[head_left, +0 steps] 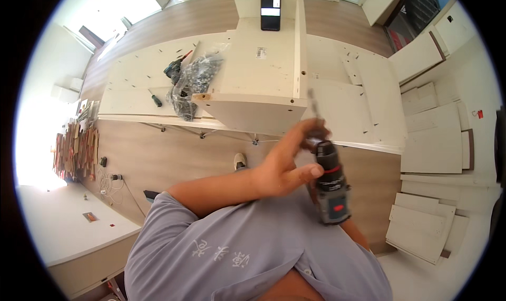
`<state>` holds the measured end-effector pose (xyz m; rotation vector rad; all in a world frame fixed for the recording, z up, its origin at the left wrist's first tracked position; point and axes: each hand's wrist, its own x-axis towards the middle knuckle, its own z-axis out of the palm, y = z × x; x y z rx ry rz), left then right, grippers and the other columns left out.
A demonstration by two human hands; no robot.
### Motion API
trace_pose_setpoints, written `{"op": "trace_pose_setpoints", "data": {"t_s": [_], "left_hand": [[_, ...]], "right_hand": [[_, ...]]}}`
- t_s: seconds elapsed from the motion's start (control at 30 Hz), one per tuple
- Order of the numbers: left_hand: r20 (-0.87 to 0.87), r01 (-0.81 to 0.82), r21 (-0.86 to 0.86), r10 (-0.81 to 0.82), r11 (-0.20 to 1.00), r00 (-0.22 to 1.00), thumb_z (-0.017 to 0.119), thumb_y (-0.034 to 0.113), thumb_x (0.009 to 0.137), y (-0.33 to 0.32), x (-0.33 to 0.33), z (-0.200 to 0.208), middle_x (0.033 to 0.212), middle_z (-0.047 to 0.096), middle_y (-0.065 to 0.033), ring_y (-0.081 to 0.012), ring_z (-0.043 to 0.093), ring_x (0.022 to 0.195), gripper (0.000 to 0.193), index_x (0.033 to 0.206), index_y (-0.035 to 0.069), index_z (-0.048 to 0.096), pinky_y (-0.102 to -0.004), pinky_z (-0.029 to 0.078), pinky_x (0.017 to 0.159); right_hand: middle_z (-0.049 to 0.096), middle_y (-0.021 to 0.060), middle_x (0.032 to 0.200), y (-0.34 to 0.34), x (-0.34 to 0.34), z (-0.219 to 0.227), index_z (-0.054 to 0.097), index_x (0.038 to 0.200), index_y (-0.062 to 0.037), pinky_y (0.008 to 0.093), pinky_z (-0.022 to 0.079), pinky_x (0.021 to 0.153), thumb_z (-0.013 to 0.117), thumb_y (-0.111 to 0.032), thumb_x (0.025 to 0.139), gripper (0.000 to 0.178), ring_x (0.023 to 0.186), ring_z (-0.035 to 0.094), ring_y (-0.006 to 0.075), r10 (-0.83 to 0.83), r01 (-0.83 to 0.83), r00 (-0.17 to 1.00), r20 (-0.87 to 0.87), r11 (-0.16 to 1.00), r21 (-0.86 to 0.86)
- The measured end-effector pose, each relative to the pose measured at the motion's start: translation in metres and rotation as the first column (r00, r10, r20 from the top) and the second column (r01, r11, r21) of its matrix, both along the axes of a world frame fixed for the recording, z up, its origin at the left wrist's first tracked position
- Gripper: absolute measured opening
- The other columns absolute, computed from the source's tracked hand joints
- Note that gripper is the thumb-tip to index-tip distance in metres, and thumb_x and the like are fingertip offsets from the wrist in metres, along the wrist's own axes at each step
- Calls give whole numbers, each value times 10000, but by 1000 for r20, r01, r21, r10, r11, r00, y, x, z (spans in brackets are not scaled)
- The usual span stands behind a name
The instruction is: The person assembles a white cabinet by using a power drill to drive screws into wooden panels and then lifting and joining the pieces together.
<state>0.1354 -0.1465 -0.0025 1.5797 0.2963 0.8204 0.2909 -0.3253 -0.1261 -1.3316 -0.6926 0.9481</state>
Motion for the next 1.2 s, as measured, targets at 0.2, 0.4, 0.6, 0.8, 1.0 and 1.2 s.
{"op": "trace_pose_setpoints", "data": {"t_s": [0.2, 0.4, 0.6, 0.8, 1.0, 1.2], "left_hand": [[-453, 68, 869, 733, 490, 507, 815, 389, 840, 70, -67, -1, 1622, 389, -157, -335, 325, 1526, 938, 1578, 41, 352, -504, 255, 1248], [-831, -301, 533, 556, 791, -13, 788, 308, 879, 108, -177, -3, 1577, 448, -189, -350, 443, 1447, 750, 1512, 59, 473, -493, 408, 1145], [-280, -354, 830, 872, 430, 401, 841, 357, 822, 98, -157, 7, 1476, 564, -157, -374, 520, 1358, 767, 1459, 71, 526, -485, 435, 1111], [-339, 60, 913, 667, 404, 663, 866, 450, 727, 124, -66, 24, 1307, 660, -126, -308, 610, 1234, 732, 1304, 78, 609, -430, 511, 997], [-614, 145, 769, 656, 623, 439, 862, 527, 684, 126, -53, 15, 759, 669, -79, -325, 670, 760, 533, 809, 78, 603, -439, 511, 705], [-523, 63, 816, 686, 575, 507, 863, 540, 652, 129, -59, 6, 723, 650, -74, -315, 661, 734, 557, 776, 80, 577, -425, 504, 686]], "right_hand": [[590, 94, 1162, -25, 24, -5, 499, 1344, -27, 352, 476, 989, 600, -44, 965, 393, 1086, 587, 183, -86, 91, 991, 103, 995, -46], [614, 81, 1152, -35, 26, 18, 512, 1348, -25, 367, 510, 947, 653, -83, 937, 438, 1070, 606, 165, -79, 69, 926, 369, 997, 40], [685, 122, 1181, -37, 82, 56, 557, 1359, -46, 372, 579, 882, 740, -177, 908, 504, 1046, 688, 203, 188, -187, 982, -35, 982, 28], [715, 103, 1121, -5, 142, 144, 572, 1336, -34, 359, 584, 830, 845, -126, 805, 604, 1003, 703, 202, 472, -210, 361, 804, 881, -423], [680, 105, 1242, 56, 130, 246, 490, 1416, -26, 377, 560, 922, 916, -50, 697, 837, 1055, 670, 171, 451, -217, 666, 594, 879, -425], [724, 107, 1126, 179, 99, 349, 578, 1330, -22, 347, 566, 887, 906, -24, 659, 747, 997, 697, 181, 726, -301, 505, 467, 655, -693]]}}
